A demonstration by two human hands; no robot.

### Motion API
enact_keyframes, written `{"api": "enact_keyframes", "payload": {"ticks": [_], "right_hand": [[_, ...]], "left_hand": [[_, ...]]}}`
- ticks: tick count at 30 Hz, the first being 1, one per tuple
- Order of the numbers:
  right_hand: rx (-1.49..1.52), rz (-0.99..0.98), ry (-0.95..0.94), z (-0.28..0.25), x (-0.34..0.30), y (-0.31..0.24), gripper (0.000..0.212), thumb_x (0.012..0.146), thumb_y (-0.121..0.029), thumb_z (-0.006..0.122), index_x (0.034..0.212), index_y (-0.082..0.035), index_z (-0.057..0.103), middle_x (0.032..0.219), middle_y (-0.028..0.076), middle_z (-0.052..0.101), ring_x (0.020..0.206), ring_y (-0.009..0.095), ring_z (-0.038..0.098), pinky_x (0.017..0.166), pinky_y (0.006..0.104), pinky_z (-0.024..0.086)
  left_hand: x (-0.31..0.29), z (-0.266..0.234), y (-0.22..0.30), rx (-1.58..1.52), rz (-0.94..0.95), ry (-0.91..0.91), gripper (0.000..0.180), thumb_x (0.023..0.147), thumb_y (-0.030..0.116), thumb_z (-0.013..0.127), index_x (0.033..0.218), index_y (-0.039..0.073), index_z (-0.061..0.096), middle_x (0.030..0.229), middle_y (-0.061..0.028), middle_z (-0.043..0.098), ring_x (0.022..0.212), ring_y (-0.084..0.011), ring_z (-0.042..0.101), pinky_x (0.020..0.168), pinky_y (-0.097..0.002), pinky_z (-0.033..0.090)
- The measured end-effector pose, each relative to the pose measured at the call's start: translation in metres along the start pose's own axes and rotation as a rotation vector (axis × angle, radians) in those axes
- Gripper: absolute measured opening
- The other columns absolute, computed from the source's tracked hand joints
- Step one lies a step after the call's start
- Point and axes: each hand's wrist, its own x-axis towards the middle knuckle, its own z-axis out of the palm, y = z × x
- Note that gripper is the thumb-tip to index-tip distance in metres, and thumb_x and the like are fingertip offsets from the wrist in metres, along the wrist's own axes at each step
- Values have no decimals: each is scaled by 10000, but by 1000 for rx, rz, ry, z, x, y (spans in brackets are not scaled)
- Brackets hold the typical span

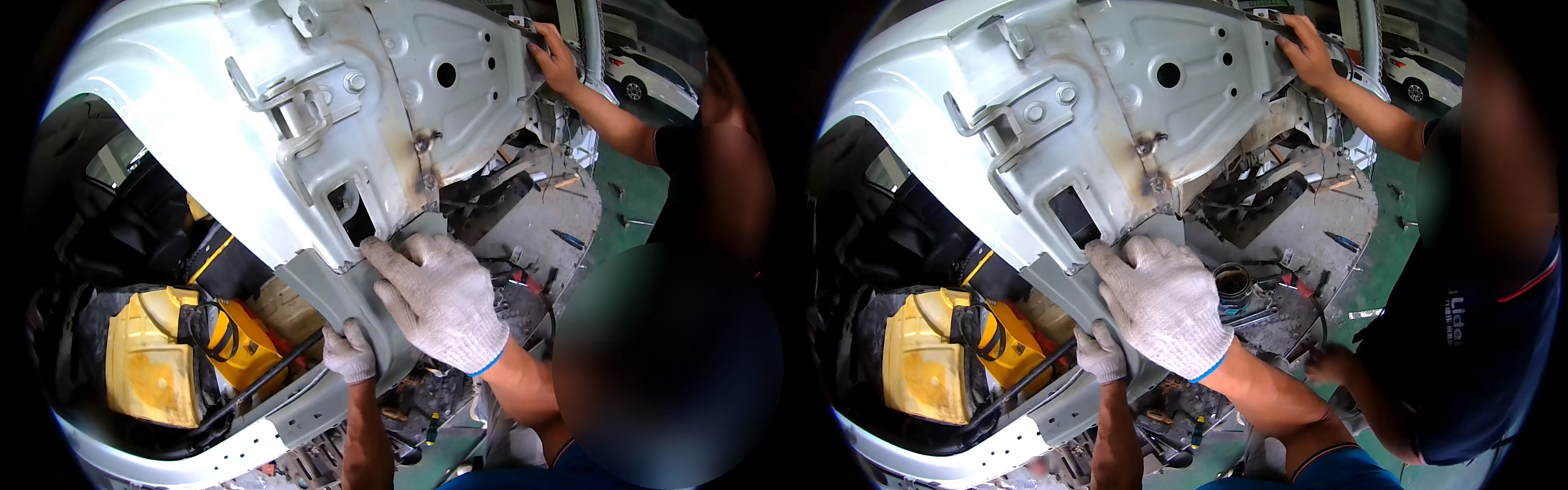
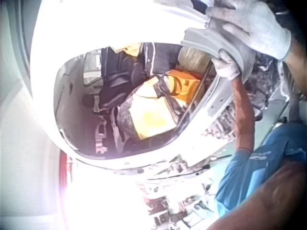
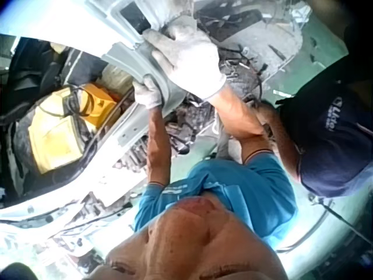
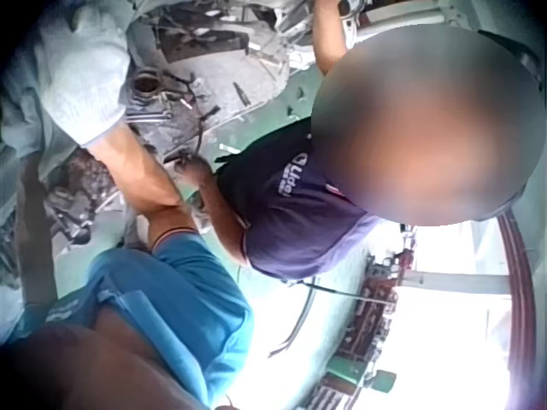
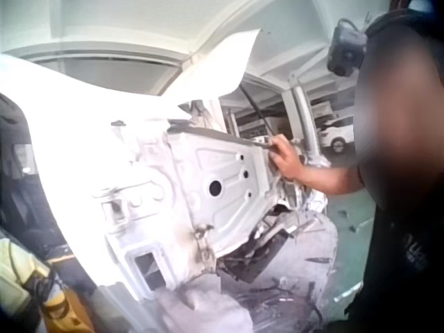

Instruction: The person repeatedly positions a metal panel against the front inner structure of a white car, aligning holes and edges, then removes it to reposition. A second person joins to assist with alignment and points to fitment areas. The panel is handled multiple times without being fastened.

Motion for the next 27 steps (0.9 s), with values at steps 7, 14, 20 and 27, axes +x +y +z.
{"api": "enact_keyframes", "payload": {"ticks": [7,14,20,27], "right_hand": [[-55,7,27,1,-5,-1,421,873,-151,740,1290,-96,731,865,117,617,786,328,644,718,453,546],[54,22,61,0,-20,7,504,902,-158,702,1383,-14,651,939,170,690,790,348,684,731,444,571],[108,87,-198,9,-35,-13,658,915,-208,709,1496,30,511,931,199,704,783,359,718,714,441,587],[201,110,-178,12,-39,-8,646,898,-209,750,1466,15,540,900,166,711,769,333,732,718,410,595]], "left_hand": [[1,0,4,-6,34,40,448,981,334,654,1156,-78,678,927,-299,728,805,-489,712,732,-528,570],[2,-2,4,-29,38,39,407,979,330,648,1155,-35,684,922,-276,735,807,-490,715,725,-527,573],[2,0,3,-102,-4,-7,369,975,306,649,1152,-15,696,934,-258,751,817,-463,736,730,-526,581],[4,0,12,-96,-46,-7,376,972,307,656,1174,-6,701,923,-243,758,801,-453,740,719,-514,587]]}}
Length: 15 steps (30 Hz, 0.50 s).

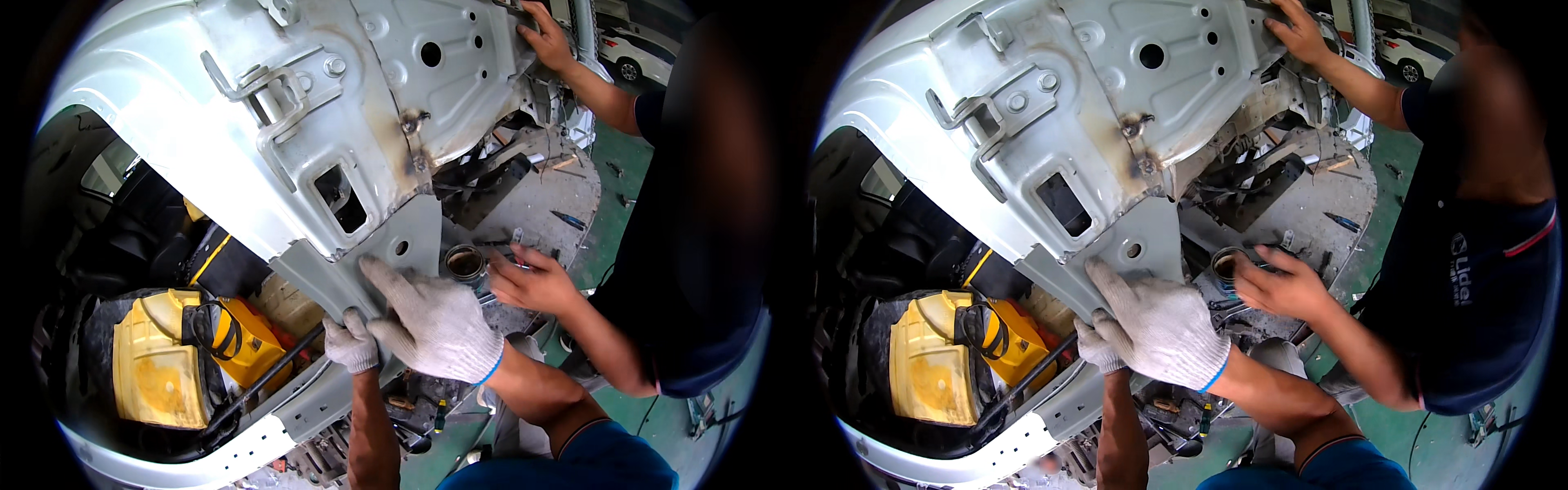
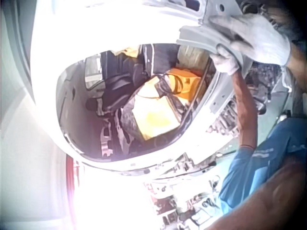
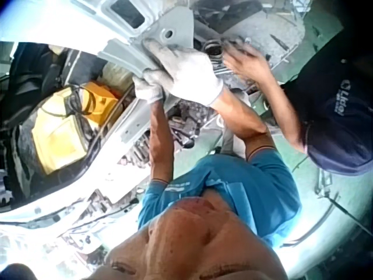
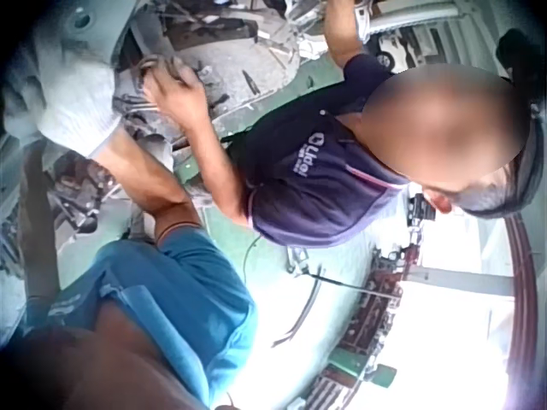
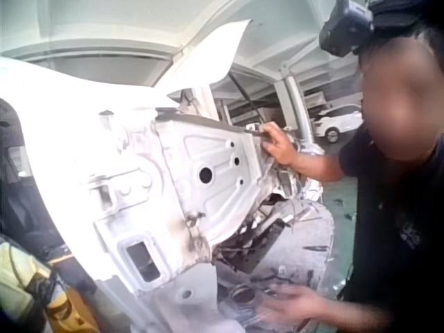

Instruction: The person repeatedly positions a metal panel against the front inner structure of a white car, aligning holes and edges, then removes it to reposition. A second person joins to assist with alignment and points to fitment areas. The panel is handled multiple times without being fastened.

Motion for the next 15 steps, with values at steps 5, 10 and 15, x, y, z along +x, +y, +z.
{"api": "enact_keyframes", "payload": {"ticks": [5,10,15], "right_hand": [[485,157,-150,28,-62,42,562,889,-165,806,1408,-41,629,936,113,739,843,220,755,783,339,606],[243,586,104,87,-111,112,472,905,-250,831,1271,-18,644,1015,89,728,891,171,700,815,359,584],[443,550,-8,117,-116,150,476,913,-287,821,1264,-29,629,983,22,605,850,128,558,731,313,481]], "left_hand": [[-1,-1,-4,105,9,-11,418,976,331,662,1176,-33,696,935,-255,755,818,-462,737,730,-525,580],[-3,0,-11,157,58,47,434,969,348,675,1164,-40,693,898,-259,738,787,-478,715,726,-531,572],[-2,-1,-12,92,78,41,402,964,340,683,1115,-33,696,882,-258,731,768,-484,704,723,-538,569]]}}
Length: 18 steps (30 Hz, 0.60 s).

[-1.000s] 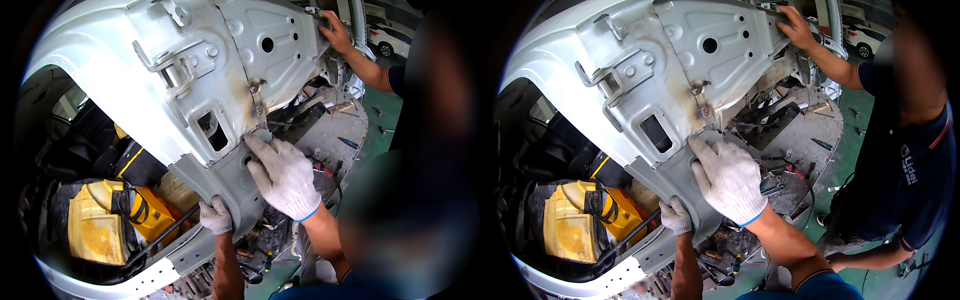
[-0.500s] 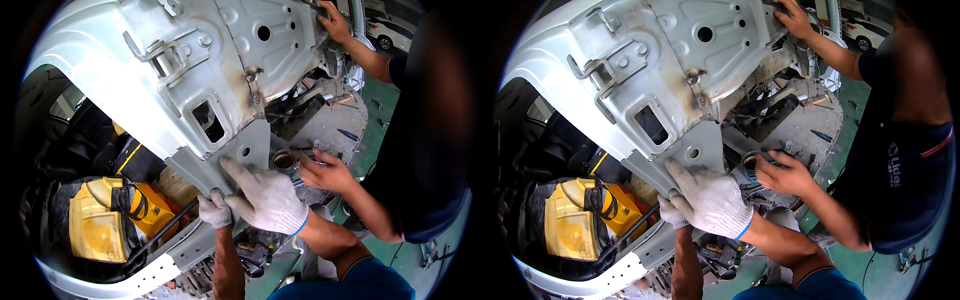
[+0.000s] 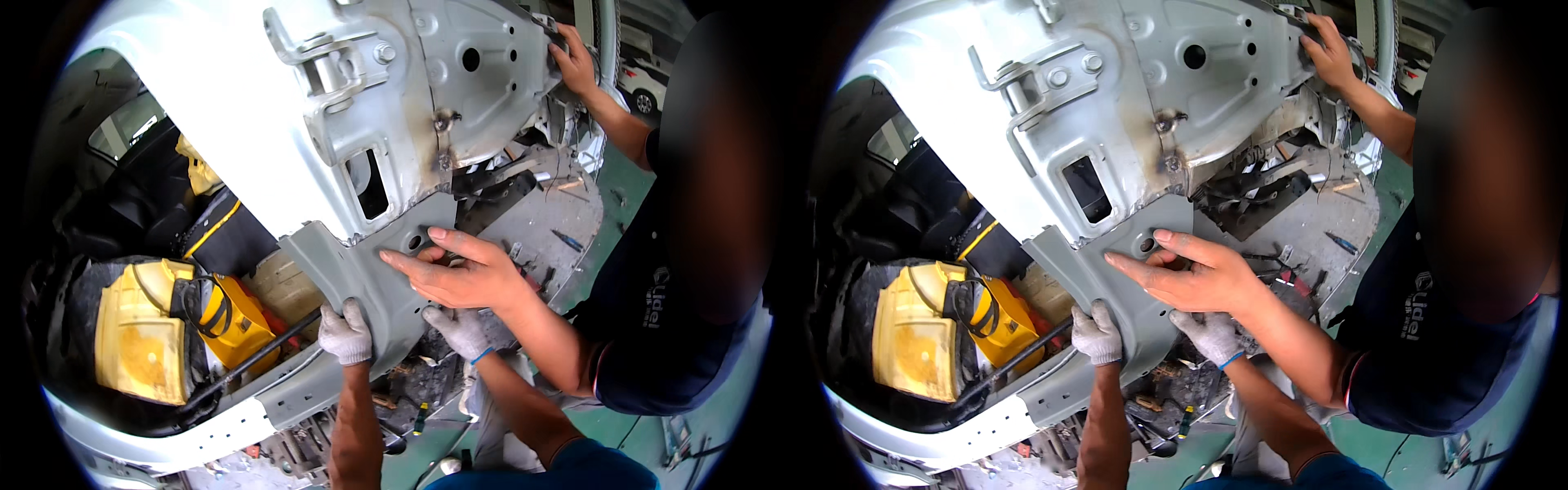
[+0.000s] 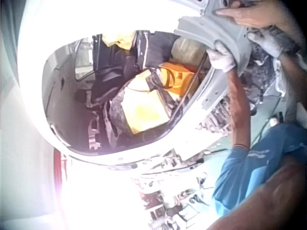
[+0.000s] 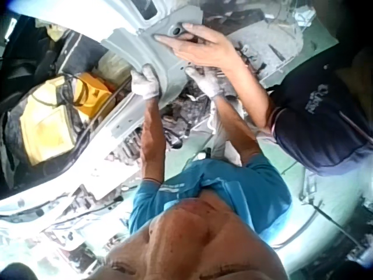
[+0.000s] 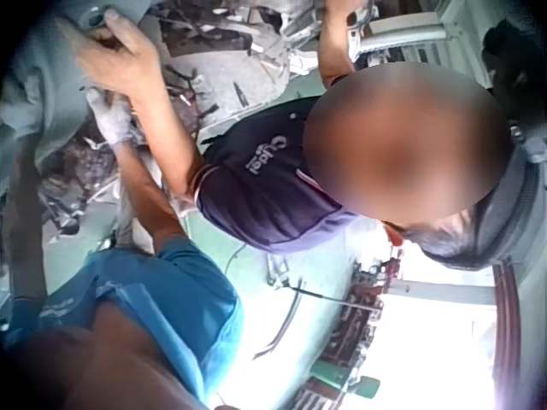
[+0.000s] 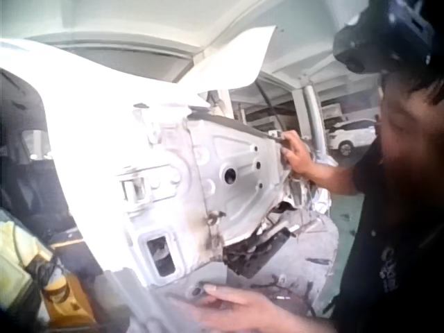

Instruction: The person repeatedly positions a metal panel against the front inner structure of a white car, aligning holes and edges, then removes it to reposition. A second person joins to assist with alignment and points to fitment areas. The panel is handled multiple times without being fastened.

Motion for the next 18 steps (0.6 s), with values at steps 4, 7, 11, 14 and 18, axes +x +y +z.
{"api": "enact_keyframes", "payload": {"ticks": [4,7,11,14,18], "right_hand": [[104,71,29,16,-14,15,647,951,-349,790,1441,-10,537,1110,66,640,1005,180,586,895,362,512],[89,90,-37,24,-15,31,706,982,-325,757,1530,7,459,1355,149,637,1222,209,582,1070,371,468],[42,59,-61,25,-12,46,930,954,-505,755,1620,-22,324,1110,176,613,939,290,569,879,402,514],[-15,66,3,24,-15,48,733,935,-489,790,1408,0,518,899,110,543,809,250,500,761,417,492],[45,49,26,29,-15,46,584,934,-441,808,1219,31,616,886,89,561,809,235,506,739,408,478]], "left_hand": [[0,-1,-3,38,13,-12,399,952,344,702,1139,-8,692,857,-246,719,740,-482,688,688,-552,555],[-2,-1,-6,68,-5,-45,402,948,365,709,1119,3,681,846,-239,711,733,-480,676,693,-557,545],[-3,0,-9,61,11,-31,444,946,380,718,1173,2,668,860,-245,711,743,-479,676,711,-555,547],[-2,0,-10,54,44,-16,493,945,376,724,1232,-19,658,916,-250,724,780,-473,691,744,-545,561],[-2,-1,-5,13,70,25,568,941,364,735,1320,-48,634,1048,-258,736,885,-455,715,821,-526,574]]}}
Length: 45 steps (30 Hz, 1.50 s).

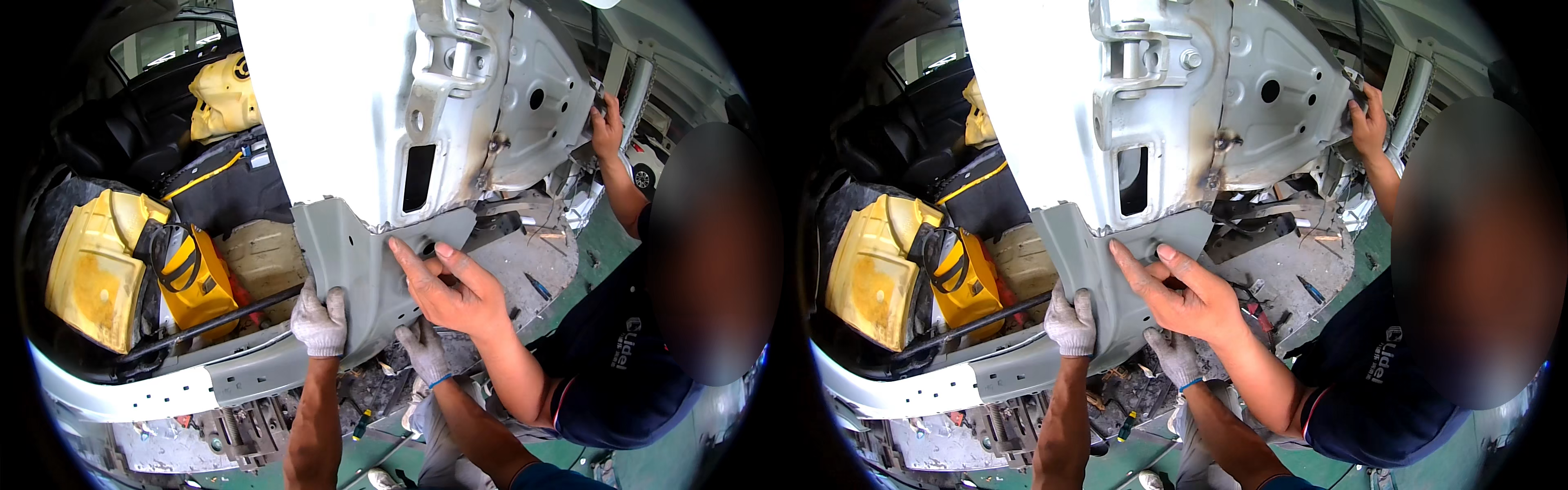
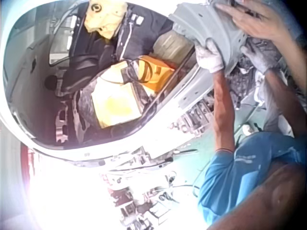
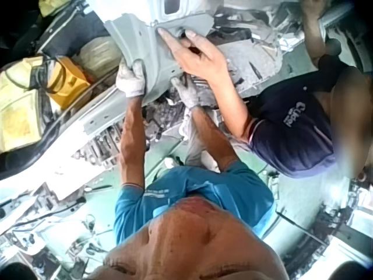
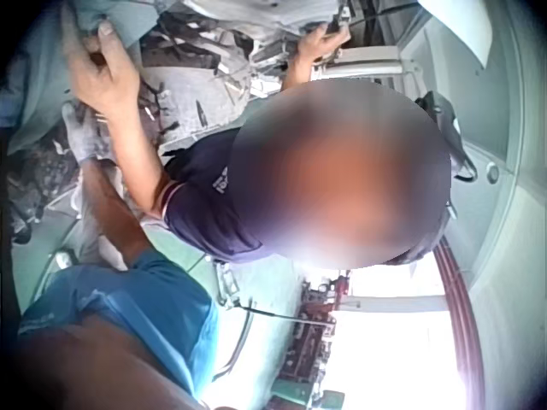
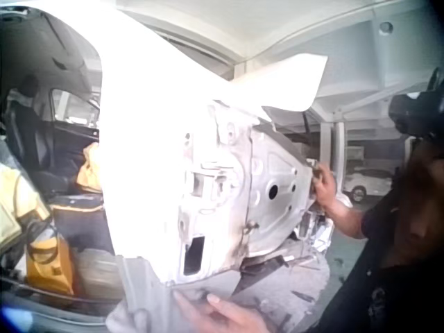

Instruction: The person repeatedly positions a metal panel against the front inner structure of a white car, aligning holes and edges, then removes it to reposition. A second person joins to assist with alignment and points to fitment areas. The panel is handled multiple times without being fastened.

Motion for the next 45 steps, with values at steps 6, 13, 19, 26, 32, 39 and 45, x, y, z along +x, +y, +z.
{"api": "enact_keyframes", "payload": {"ticks": [6,13,19,26,32,39,45], "right_hand": [[23,59,-55,1,2,4,465,951,-298,792,1240,12,599,963,74,621,878,190,547,814,372,497],[-162,-36,11,-1,2,2,615,929,-420,816,1293,33,617,1045,142,667,924,273,610,852,429,519],[-3,160,-87,-4,0,-21,684,938,-348,815,1448,16,541,1179,176,692,1026,229,641,919,402,536],[53,68,0,-1,-5,-29,627,945,-344,800,1403,14,566,1134,158,693,1019,231,642,905,388,537],[-217,-34,38,2,-3,1,457,949,-329,791,1261,-28,646,1016,102,705,931,241,660,845,407,545],[-138,17,15,4,-1,-1,506,930,-353,811,1280,-27,646,1075,108,707,979,234,659,869,406,543],[-41,66,-34,-1,-4,-19,549,914,-375,828,1296,-26,646,1126,112,708,1020,227,658,890,405,542]], "left_hand": [[-1,-3,5,34,7,28,587,942,327,733,1379,-47,614,1147,-248,725,986,-438,711,886,-513,567],[0,-2,3,25,2,4,574,950,324,724,1381,-39,612,1153,-252,727,991,-446,713,903,-519,563],[-4,-1,1,-17,-59,-44,559,966,336,707,1368,-41,614,1162,-269,725,1000,-466,707,914,-528,558],[0,-8,12,-16,-99,-59,577,973,342,702,1390,-44,600,1191,-284,705,1042,-468,691,944,-530,546],[12,-34,66,-53,-27,166,489,940,192,747,1388,28,638,1214,-274,657,1041,-468,659,930,-542,537],[24,-66,122,-245,273,38,459,866,35,782,1316,61,694,1134,-210,668,972,-389,666,838,-490,550],[51,-64,115,-238,161,256,555,956,138,725,1462,-23,563,1278,-234,652,1220,-400,619,1031,-488,524]]}}
